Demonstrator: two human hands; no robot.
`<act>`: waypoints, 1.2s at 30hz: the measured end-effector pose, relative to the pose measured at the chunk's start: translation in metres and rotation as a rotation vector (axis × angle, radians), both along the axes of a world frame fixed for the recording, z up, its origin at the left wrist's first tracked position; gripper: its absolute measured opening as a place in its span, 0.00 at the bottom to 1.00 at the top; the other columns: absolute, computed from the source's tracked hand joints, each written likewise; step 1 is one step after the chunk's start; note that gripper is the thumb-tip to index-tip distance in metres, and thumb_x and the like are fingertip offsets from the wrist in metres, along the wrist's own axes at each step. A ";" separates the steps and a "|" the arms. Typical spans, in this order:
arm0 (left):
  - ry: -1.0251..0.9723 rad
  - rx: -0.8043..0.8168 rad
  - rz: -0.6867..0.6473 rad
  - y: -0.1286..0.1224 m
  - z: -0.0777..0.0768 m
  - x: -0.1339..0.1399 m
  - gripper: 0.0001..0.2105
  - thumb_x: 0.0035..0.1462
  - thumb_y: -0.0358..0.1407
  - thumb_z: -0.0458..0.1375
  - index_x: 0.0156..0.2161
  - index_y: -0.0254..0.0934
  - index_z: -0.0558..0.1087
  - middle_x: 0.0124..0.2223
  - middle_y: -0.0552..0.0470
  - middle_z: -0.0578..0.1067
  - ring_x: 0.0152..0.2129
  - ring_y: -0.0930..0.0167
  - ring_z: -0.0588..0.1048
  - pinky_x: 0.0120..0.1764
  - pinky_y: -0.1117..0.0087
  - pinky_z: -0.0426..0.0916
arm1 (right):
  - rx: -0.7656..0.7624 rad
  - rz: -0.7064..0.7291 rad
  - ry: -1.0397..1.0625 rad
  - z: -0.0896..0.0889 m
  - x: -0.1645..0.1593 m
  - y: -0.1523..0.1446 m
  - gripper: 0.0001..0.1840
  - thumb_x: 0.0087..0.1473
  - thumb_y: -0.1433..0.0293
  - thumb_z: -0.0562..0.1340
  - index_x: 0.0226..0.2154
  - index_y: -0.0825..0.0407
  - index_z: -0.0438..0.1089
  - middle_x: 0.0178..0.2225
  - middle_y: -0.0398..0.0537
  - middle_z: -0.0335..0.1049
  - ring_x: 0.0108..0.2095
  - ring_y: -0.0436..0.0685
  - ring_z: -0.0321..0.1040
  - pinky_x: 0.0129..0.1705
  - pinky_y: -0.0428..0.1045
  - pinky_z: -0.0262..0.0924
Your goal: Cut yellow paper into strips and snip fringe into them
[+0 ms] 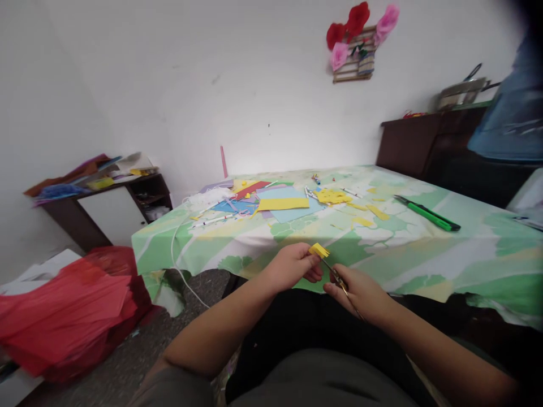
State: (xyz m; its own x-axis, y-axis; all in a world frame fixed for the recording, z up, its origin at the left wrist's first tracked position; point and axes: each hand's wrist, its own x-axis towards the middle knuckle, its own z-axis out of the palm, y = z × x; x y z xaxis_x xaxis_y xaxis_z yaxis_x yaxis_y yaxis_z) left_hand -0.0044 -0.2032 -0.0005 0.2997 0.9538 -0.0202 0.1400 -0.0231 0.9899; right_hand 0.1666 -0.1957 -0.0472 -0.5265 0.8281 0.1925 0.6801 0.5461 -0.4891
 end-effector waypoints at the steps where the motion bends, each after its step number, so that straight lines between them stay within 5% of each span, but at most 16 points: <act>1: 0.005 0.008 -0.011 0.002 0.000 -0.001 0.15 0.44 0.45 0.58 0.25 0.32 0.65 0.21 0.54 0.70 0.17 0.76 0.70 0.26 0.72 0.66 | 0.004 -0.009 0.018 0.000 -0.001 -0.001 0.15 0.52 0.57 0.52 0.23 0.50 0.54 0.20 0.43 0.61 0.22 0.51 0.55 0.24 0.46 0.46; 14: 0.050 0.046 -0.074 0.012 0.008 0.001 0.12 0.46 0.41 0.57 0.24 0.32 0.67 0.22 0.54 0.70 0.19 0.77 0.69 0.28 0.73 0.65 | 0.005 -0.084 0.140 -0.001 -0.007 -0.003 0.16 0.52 0.57 0.51 0.22 0.50 0.53 0.21 0.42 0.60 0.22 0.49 0.53 0.24 0.46 0.47; 36: 0.245 0.212 0.069 -0.007 0.017 0.009 0.10 0.52 0.39 0.48 0.23 0.37 0.60 0.20 0.57 0.65 0.16 0.77 0.64 0.22 0.75 0.59 | -0.025 -0.082 0.278 -0.006 -0.015 -0.016 0.16 0.54 0.55 0.46 0.23 0.49 0.51 0.21 0.43 0.59 0.23 0.52 0.55 0.25 0.48 0.50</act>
State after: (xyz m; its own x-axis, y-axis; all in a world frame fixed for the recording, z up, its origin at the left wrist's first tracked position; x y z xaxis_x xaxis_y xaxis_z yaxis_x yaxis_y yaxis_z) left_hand 0.0043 -0.2098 0.0170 0.2452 0.9623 0.1177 0.3821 -0.2075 0.9005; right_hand 0.1511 -0.2119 -0.0535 -0.3874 0.8721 0.2991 0.5594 0.4802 -0.6756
